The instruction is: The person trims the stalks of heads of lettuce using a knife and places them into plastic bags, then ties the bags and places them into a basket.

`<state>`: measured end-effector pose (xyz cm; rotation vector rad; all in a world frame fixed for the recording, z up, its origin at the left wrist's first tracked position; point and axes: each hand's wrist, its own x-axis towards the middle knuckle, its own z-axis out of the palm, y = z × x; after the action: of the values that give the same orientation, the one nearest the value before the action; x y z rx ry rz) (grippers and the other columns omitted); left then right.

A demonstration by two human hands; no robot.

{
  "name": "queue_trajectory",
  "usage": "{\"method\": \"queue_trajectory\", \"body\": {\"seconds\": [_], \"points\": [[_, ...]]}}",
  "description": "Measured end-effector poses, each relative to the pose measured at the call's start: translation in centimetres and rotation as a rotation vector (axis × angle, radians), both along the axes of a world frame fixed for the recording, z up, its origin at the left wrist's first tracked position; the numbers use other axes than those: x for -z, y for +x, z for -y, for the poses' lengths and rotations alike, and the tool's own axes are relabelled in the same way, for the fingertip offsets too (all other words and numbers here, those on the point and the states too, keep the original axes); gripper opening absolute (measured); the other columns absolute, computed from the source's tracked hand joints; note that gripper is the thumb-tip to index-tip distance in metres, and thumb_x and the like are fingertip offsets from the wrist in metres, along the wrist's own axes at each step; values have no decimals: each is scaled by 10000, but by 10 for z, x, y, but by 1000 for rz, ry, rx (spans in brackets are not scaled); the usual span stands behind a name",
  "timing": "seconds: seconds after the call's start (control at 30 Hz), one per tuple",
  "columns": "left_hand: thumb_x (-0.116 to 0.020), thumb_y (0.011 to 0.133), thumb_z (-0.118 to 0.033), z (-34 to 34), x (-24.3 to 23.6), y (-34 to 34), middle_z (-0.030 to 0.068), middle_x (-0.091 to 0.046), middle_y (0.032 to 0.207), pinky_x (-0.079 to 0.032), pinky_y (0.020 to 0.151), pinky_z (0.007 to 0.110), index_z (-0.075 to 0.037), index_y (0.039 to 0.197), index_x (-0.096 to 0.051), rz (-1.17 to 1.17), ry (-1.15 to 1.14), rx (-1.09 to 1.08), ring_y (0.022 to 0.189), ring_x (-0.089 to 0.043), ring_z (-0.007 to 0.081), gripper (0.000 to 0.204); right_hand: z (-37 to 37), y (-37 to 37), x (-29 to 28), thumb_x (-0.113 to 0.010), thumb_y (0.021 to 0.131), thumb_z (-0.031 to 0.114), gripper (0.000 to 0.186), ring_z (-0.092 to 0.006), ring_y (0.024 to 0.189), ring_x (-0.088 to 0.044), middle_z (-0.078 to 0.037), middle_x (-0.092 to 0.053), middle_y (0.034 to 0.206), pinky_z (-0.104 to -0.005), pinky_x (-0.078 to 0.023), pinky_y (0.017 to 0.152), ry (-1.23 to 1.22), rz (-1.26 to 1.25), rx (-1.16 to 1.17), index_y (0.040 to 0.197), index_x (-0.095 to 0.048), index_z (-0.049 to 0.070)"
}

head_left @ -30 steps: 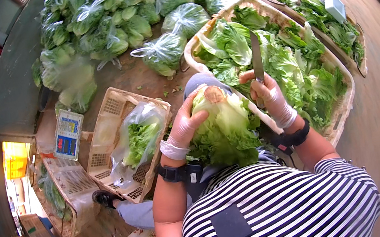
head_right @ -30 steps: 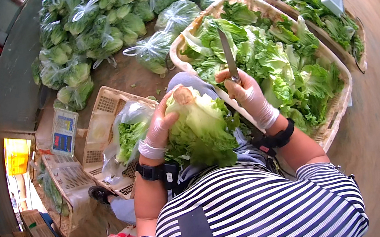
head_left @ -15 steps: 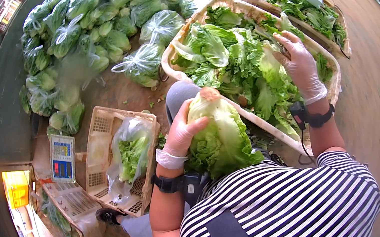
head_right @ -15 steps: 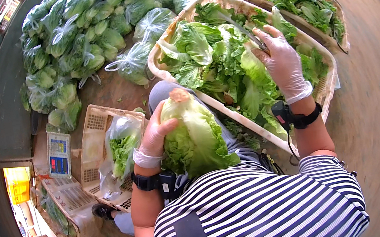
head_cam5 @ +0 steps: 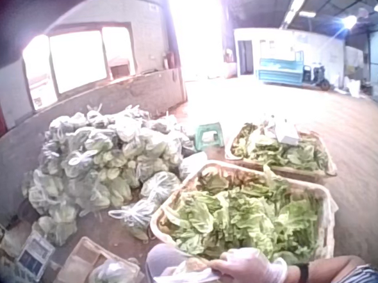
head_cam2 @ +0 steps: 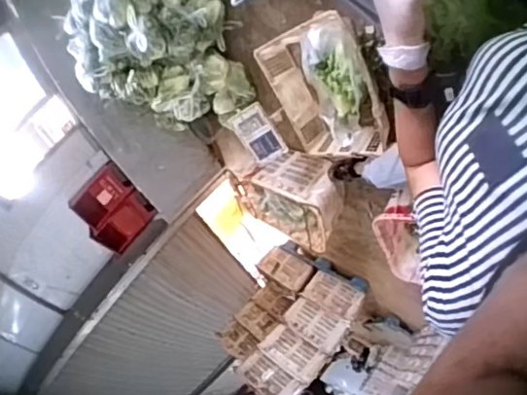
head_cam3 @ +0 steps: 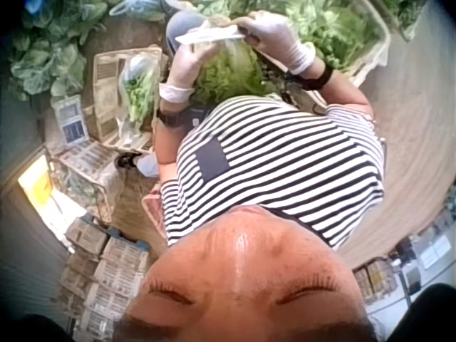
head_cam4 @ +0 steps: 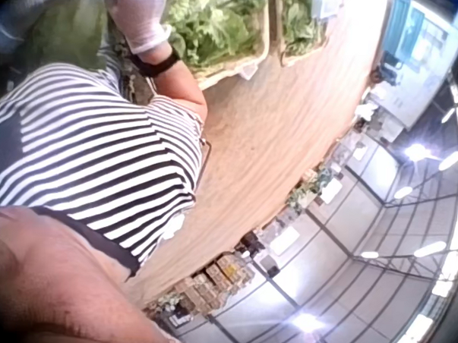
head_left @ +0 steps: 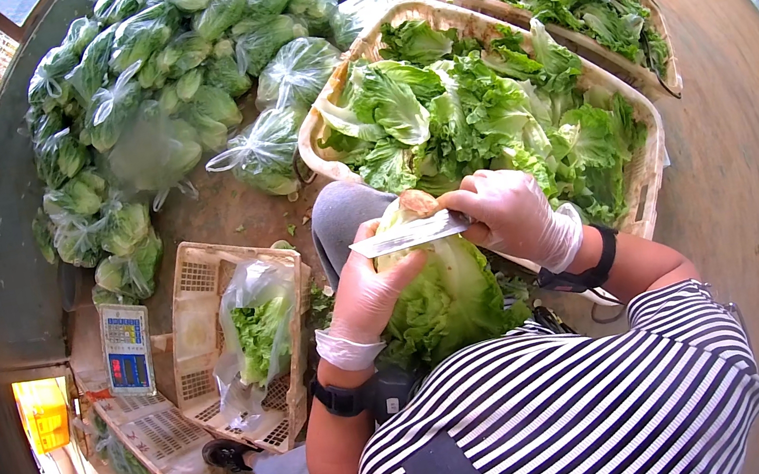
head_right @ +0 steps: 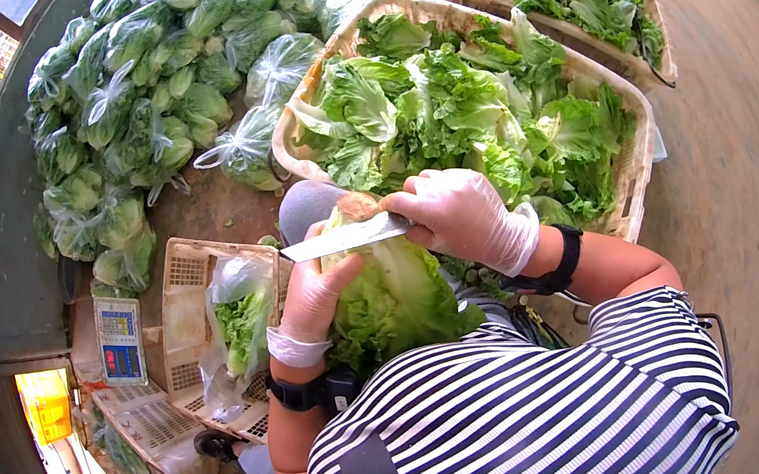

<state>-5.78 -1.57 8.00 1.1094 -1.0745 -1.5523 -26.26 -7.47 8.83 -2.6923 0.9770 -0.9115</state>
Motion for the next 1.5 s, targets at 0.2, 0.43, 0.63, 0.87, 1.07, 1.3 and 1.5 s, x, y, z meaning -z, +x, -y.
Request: {"method": "queue_trajectory", "body": {"seconds": [0.2,0.43,0.63,0.87,1.07,1.3,1.5], "points": [[-716,729,-111,-12,-8,-9,44,-566,1048,-430,848,255,-31,1151,-477,158,77,-19,957,-524,98,491,5,-25,20,-631,714,145,166,-261,665,-607,-87,-583,717,-347,-498,603,186,-163,281,867,-582,104],[-741,655,-113,-23,-13,12,50,-545,1083,-441,877,292,-51,1201,-431,69,-165,-101,985,-533,141,631,63,-71,61,-560,824,239,180,-349,809,-596,-160,-605,866,-451,-469,711,357,-5,641,900,-560,75],[-628,712,-531,-67,29,71,159,-507,1234,-453,925,396,-18,1319,-359,-473,-112,-537,1106,-529,277,839,104,-35,95,-598,816,337,340,-333,957,-555,-153,-577,1048,-438,-456,792,145,-378,637,1009,-577,58],[-630,809,-207,-94,25,106,130,-540,1108,-485,838,316,-9,1268,-392,-245,-76,-637,1002,-552,204,554,-11,106,12,-777,686,374,1087,-243,1345,-235,-128,-215,1475,-342,-169,1094,1204,365,-798,1451,-69,66],[-595,825,-507,-133,36,123,167,-324,1400,-312,1029,336,-23,1419,-181,-120,-74,-659,1289,-323,232,871,-36,176,76,-766,700,202,913,-188,1209,-412,-88,-418,1331,-315,-336,1014,1676,406,-599,1413,-218,45],[-691,776,-304,-224,118,211,205,-460,1241,-326,1004,387,12,1339,-336,1089,270,-1497,1174,-437,284,737,-29,224,104,-517,908,236,419,-186,953,-620,-116,-601,1126,-331,-538,812,2536,447,-375,1258,-456,14],[-520,911,-215,-254,179,295,8,-473,624,-412,657,268,-7,1286,-446,-254,-27,-1130,614,-474,113,435,-59,334,126,-499,919,292,379,-185,920,-632,-115,-632,1082,-318,-517,828,2802,-88,-453,1182,-543,23]]}}
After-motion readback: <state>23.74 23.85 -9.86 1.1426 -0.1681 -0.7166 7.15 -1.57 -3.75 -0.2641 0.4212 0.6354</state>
